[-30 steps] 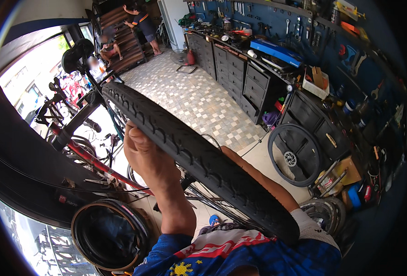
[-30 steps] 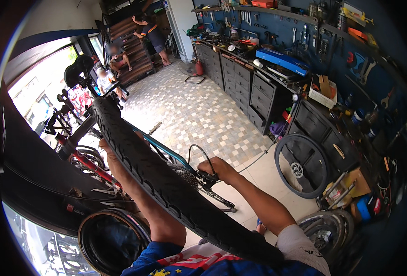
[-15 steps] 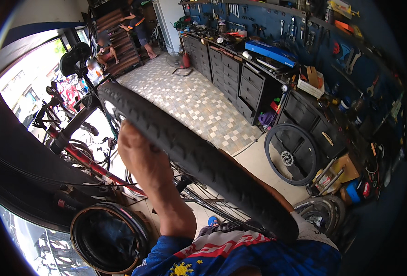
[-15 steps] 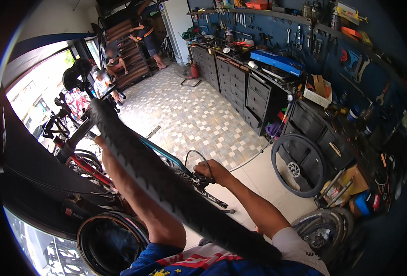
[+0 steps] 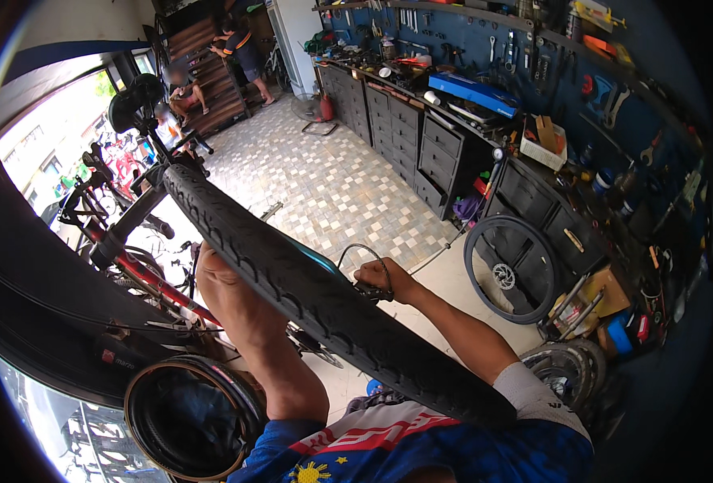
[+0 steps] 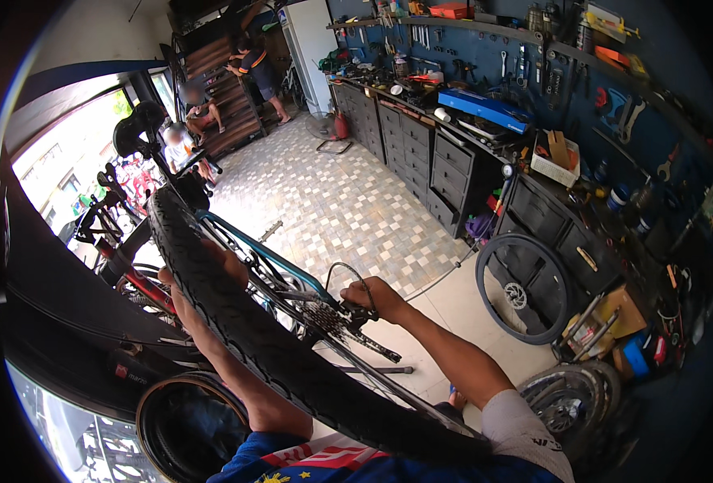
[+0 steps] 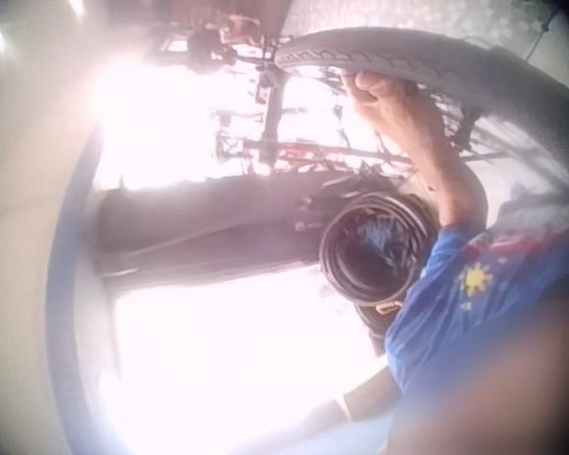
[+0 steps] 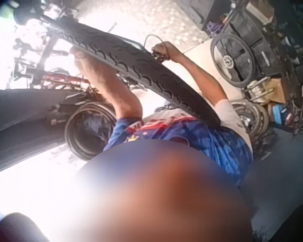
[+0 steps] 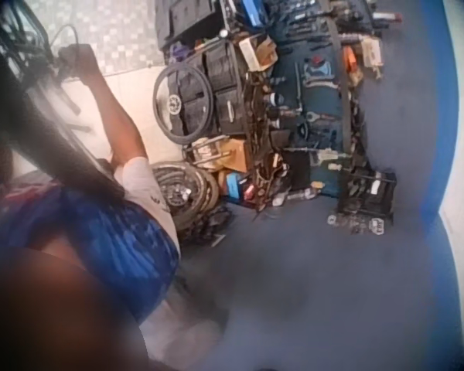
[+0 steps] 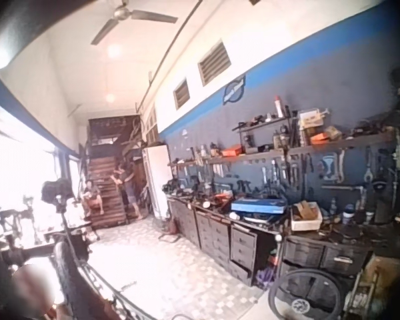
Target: The person removes a bicycle tire from the rim, inflates the inner tube using a pump, and then remounts the tire onto the rim. The person also checks the tire and wheel alignment during the process.
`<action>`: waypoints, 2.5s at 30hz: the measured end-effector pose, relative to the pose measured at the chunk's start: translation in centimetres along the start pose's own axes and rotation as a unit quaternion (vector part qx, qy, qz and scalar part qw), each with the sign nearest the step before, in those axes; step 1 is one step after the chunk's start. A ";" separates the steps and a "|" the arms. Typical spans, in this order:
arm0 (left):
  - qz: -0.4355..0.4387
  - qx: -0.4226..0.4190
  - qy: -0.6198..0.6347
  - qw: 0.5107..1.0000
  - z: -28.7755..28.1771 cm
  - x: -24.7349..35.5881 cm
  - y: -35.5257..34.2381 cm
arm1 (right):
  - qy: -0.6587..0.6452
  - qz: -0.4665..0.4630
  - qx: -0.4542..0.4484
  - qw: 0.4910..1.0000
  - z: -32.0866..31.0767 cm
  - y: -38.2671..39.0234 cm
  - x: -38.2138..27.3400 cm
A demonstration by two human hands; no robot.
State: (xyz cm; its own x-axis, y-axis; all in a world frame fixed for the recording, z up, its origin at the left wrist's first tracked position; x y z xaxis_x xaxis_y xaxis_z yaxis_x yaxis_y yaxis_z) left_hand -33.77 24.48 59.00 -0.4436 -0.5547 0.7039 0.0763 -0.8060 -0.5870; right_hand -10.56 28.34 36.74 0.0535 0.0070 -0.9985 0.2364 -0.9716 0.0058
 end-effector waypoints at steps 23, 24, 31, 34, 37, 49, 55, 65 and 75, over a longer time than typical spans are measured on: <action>-0.043 -0.256 0.058 0.964 -4.1 -0.2 -3.6 | 0.348 -0.253 0.242 0.870 0.4 7.5 -3.8; -0.040 -0.257 0.050 0.964 -4.1 -0.2 -3.5 | 0.357 -0.261 0.244 0.863 0.4 7.5 -4.0; -0.028 -0.288 0.065 0.955 -3.0 -0.6 -3.6 | 0.361 -0.236 0.245 0.868 1.1 7.0 -4.3; -0.018 -0.272 0.044 0.961 -2.6 -0.4 -3.1 | 0.357 -0.227 0.246 0.872 1.2 6.9 -4.2; 0.011 -0.199 0.023 0.980 -2.7 -0.3 -2.5 | 0.339 -0.217 0.250 0.881 0.9 6.7 -4.0; -0.036 -0.229 0.125 0.965 -3.0 1.0 -3.5 | 0.301 -0.225 0.175 0.910 -0.5 5.4 -2.7; -0.009 -0.171 0.095 0.981 -2.6 0.7 -4.1 | 0.285 -0.211 0.151 0.923 -0.4 5.4 -2.3; 0.004 -0.149 0.073 0.986 -2.2 0.4 -3.1 | 0.283 -0.220 0.185 0.915 0.8 5.7 -1.5; -0.019 -0.130 0.132 0.983 0.6 1.3 -3.6 | 0.083 -0.320 0.109 0.937 -5.4 10.0 -11.3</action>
State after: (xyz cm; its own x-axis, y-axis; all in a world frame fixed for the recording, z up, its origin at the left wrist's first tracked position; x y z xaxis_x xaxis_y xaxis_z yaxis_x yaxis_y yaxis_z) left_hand -34.11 26.53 62.22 -0.6604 -0.4247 0.6192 -0.1600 -0.7261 -0.6687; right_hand -3.54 19.80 48.36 0.1235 0.6246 -0.7711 0.0695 -0.7806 -0.6212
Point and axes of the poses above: each hand's wrist, its own y-axis away from the middle knuckle, its own z-axis out of the palm, x = y × z, the point moved 4 cm from there along -y, towards the middle knuckle, and after that the axes turned 1 degree about -y, right-handed, at the moved point
